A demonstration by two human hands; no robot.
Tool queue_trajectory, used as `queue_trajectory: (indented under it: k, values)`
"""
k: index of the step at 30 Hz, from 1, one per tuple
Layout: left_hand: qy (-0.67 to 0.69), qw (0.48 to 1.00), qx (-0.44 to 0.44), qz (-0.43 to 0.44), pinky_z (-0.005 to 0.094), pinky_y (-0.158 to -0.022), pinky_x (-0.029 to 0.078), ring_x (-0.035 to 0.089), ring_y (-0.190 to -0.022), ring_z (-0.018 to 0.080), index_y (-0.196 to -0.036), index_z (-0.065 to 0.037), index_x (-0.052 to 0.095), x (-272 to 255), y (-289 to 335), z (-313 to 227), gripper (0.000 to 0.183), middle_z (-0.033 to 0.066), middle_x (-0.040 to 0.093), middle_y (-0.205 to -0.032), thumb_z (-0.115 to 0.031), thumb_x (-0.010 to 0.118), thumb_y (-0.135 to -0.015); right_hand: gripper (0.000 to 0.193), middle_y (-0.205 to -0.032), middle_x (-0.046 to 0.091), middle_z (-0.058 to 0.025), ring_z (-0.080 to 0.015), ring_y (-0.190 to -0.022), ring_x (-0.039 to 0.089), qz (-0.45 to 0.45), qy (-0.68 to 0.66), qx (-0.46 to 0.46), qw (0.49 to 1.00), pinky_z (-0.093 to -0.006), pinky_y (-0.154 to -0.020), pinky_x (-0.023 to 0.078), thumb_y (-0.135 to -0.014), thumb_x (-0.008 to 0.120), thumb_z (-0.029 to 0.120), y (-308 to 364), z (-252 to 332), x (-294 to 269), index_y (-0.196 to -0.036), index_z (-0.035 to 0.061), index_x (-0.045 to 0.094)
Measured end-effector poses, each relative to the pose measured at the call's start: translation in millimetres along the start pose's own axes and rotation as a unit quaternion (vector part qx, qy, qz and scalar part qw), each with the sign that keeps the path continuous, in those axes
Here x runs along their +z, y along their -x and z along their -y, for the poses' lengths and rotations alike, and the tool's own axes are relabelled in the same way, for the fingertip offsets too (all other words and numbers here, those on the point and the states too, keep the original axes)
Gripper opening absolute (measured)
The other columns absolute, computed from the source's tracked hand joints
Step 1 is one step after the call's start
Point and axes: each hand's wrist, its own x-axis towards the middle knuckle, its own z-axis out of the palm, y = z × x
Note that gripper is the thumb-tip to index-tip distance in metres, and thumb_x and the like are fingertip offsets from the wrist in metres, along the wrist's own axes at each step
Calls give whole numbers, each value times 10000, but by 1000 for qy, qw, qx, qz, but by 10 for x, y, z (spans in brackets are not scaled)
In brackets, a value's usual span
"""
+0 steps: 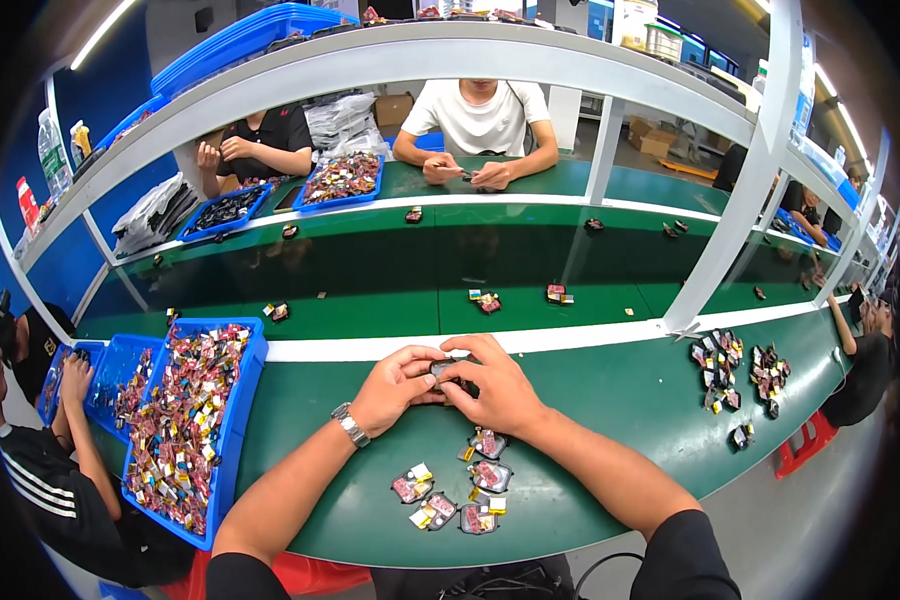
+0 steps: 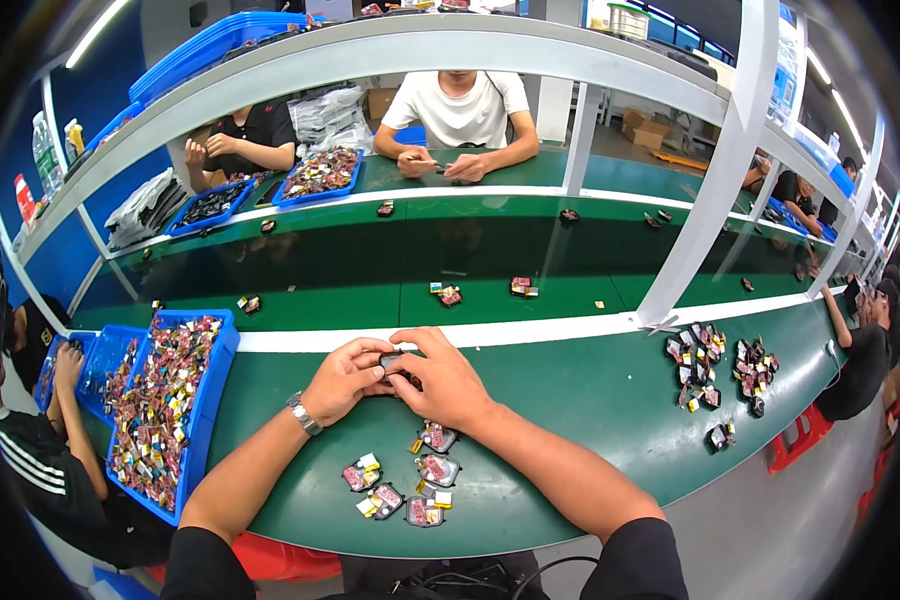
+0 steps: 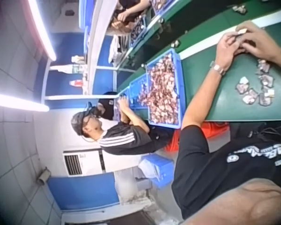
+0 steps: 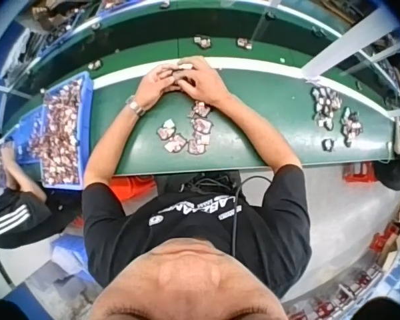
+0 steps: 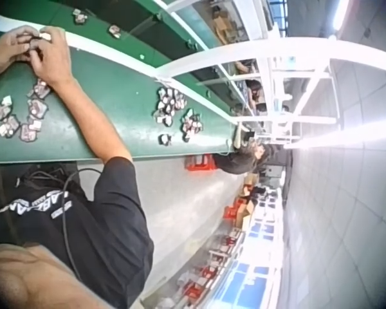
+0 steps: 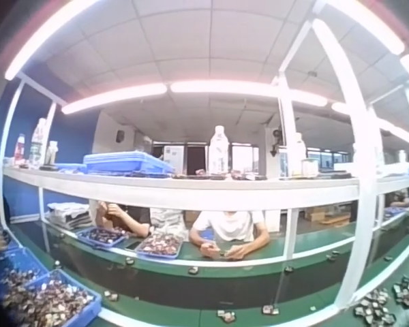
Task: Inspecting small components and placing them on an assembly line conveyor belt.
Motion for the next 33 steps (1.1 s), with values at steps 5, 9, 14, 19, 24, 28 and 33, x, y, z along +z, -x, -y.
queue_trajectory:
  k: [5, 9, 14, 19, 24, 28, 33]
  values:
    - [-1, 1000, -12, 6, 346, -930, 548, 618, -1099, 185, -1275, -42, 483, -20, 3, 12, 327, 94, 602, -1224, -53, 551, -955, 86, -1157, 593, -108, -293, -1096, 553, -34, 32, -3, 999, -382, -903, 486, -773, 703, 79, 10, 4, 54, -845, 41, 674]
    - [9, 1000, -6, 16, 348, -939, 542, 614, -1108, 184, -1273, -42, 483, -8, 3, 13, 315, 95, 600, -1234, -68, 544, -966, 94, -1159, 591, -111, -292, -1094, 553, -41, 37, -1, 998, -382, -912, 480, -772, 701, 75, 23, -12, 74, -854, 37, 674]
    - [14, 1000, -9, 1, 344, -948, 536, 608, -1121, 184, -1268, -40, 485, -6, 3, 21, 302, 89, 605, -1228, -69, 537, -971, 146, -1156, 593, -84, -286, -1090, 559, -57, 85, -20, 995, -371, -885, 503, -750, 735, 55, 27, 3, 91, -889, 58, 692]
    - [17, 1000, -2, 3, 342, -942, 540, 614, -1111, 185, -1268, -33, 483, 9, 8, 17, 310, 99, 604, -1227, -62, 545, -966, 145, -1155, 596, -81, -280, -1098, 558, -56, 50, -1, 997, -371, -884, 512, -757, 734, 49, 37, 3, 103, -897, 58, 699]
    - [31, 999, 10, -3, 355, -945, 547, 620, -1108, 195, -1270, -20, 479, 13, 0, 47, 319, 121, 602, -1225, -45, 550, -960, 157, -1174, 601, -81, -278, -1112, 551, -69, -23, 49, 996, -383, -878, 520, -767, 728, 46, 53, -20, 164, -922, 66, 711]
    - [28, 999, 28, -13, 367, -952, 550, 619, -1115, 206, -1269, -10, 476, 60, 4, 36, 317, 135, 600, -1223, -34, 546, -960, 166, -1206, 602, -87, -283, -1127, 542, -87, 13, 22, 996, -374, -885, 510, -767, 718, 37, 41, -3, 151, -930, 69, 717]
    - [26, 999, 32, -11, 367, -947, 554, 618, -1119, 212, -1269, -9, 475, 56, 8, 41, 317, 142, 595, -1232, -30, 544, -960, 168, -1214, 600, -92, -291, -1141, 534, -99, 1, 31, 995, -372, -897, 495, -767, 707, 33, 33, 30, 148, -930, 69, 719]
